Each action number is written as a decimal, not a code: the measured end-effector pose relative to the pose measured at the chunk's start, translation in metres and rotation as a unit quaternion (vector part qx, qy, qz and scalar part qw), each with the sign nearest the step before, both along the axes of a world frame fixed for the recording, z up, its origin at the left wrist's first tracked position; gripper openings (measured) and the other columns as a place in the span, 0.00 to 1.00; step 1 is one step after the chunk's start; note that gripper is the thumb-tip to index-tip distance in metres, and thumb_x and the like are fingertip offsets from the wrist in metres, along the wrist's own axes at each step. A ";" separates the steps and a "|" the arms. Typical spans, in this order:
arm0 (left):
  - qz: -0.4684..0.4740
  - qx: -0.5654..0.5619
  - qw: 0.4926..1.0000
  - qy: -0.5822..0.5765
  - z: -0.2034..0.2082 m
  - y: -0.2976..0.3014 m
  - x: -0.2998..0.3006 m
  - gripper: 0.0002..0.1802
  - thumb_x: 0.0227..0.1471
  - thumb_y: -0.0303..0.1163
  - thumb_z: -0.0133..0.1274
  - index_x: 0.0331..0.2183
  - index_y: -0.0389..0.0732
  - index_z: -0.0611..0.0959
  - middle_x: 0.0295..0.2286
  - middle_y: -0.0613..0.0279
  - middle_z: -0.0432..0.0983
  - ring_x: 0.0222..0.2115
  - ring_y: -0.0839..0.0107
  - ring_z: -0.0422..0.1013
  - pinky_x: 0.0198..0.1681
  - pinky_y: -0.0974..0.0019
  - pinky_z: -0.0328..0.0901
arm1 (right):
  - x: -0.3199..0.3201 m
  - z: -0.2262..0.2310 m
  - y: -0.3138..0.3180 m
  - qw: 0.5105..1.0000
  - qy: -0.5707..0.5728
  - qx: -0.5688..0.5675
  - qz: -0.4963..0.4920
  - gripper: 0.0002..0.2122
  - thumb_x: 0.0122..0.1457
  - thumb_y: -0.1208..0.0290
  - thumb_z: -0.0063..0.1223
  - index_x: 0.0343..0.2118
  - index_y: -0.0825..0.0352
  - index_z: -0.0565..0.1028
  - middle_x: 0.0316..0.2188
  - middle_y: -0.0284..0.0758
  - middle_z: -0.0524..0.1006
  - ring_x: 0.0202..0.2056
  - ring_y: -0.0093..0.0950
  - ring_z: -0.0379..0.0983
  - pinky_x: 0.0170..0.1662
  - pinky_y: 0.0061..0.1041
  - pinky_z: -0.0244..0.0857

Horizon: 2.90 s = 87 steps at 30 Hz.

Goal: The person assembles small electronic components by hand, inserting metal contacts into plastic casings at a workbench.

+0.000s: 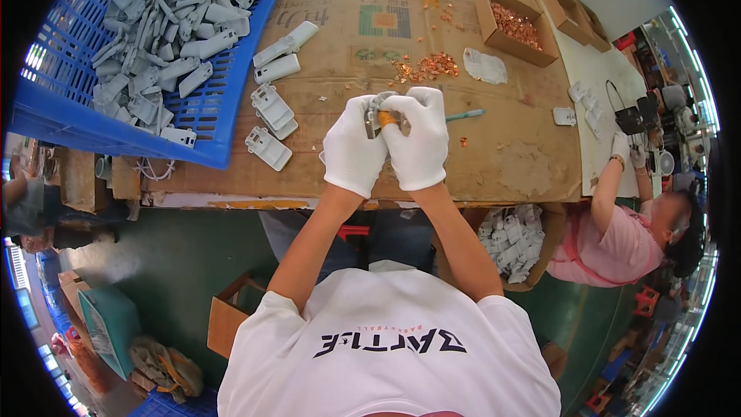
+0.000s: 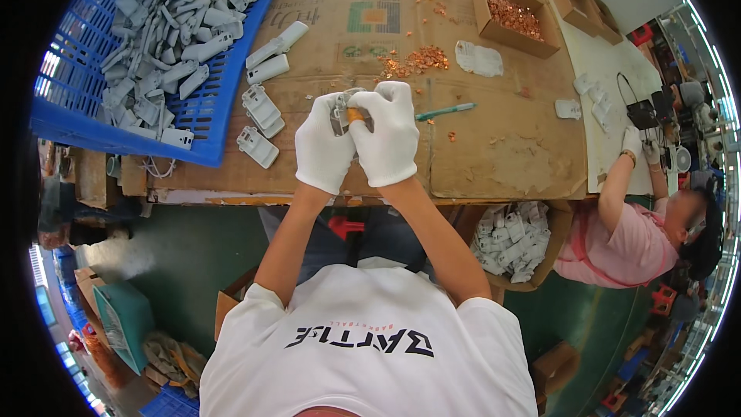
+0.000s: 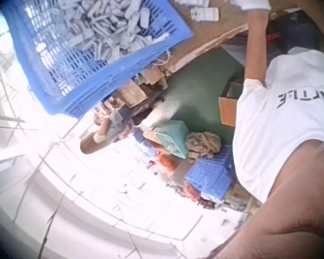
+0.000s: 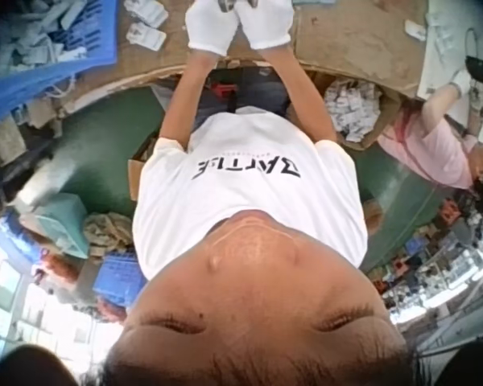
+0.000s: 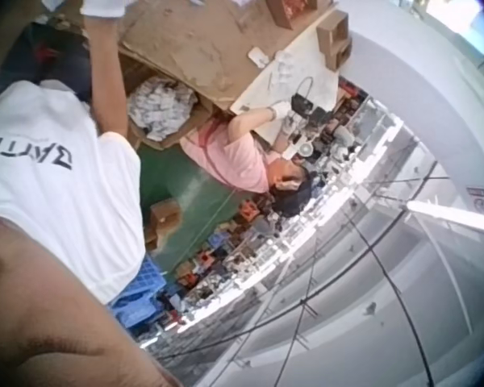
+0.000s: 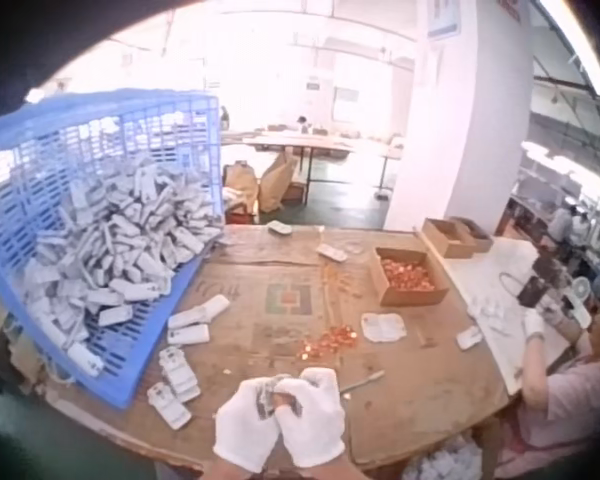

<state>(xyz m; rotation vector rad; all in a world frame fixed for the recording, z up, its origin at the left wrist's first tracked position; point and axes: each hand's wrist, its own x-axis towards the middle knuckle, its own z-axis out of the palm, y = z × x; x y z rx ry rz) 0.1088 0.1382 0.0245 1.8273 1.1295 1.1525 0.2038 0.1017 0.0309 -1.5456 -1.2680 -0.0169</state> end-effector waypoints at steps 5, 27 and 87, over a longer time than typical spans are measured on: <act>-0.071 0.028 0.996 0.040 -0.002 -0.012 -0.012 0.18 0.44 0.25 0.60 0.41 0.40 0.77 0.29 0.54 0.78 0.29 0.60 0.77 0.33 0.64 0.70 | 0.021 0.003 -0.019 0.961 0.230 -0.133 0.072 0.09 0.50 0.79 0.56 0.36 0.68 0.76 0.33 0.42 0.76 0.33 0.37 0.76 0.39 0.30 0.69; -0.283 -0.239 0.894 0.252 -0.042 -0.166 -0.059 0.05 0.52 0.28 0.48 0.34 0.40 0.75 0.26 0.45 0.78 0.29 0.46 0.75 0.35 0.48 0.68 | -0.013 -0.029 -0.217 0.864 0.122 -0.466 0.149 0.15 0.52 0.79 0.50 0.44 0.68 0.74 0.38 0.46 0.76 0.39 0.45 0.74 0.43 0.34 0.68; -0.161 -0.228 0.959 0.056 0.010 -0.116 -0.001 0.28 0.44 0.21 0.52 0.50 0.42 0.70 0.25 0.52 0.78 0.24 0.56 0.78 0.28 0.59 0.72 | 0.032 -0.014 -0.154 0.972 -0.165 -0.164 0.038 0.25 0.39 0.82 0.62 0.46 0.64 0.76 0.54 0.45 0.67 0.39 0.33 0.76 0.39 0.27 0.74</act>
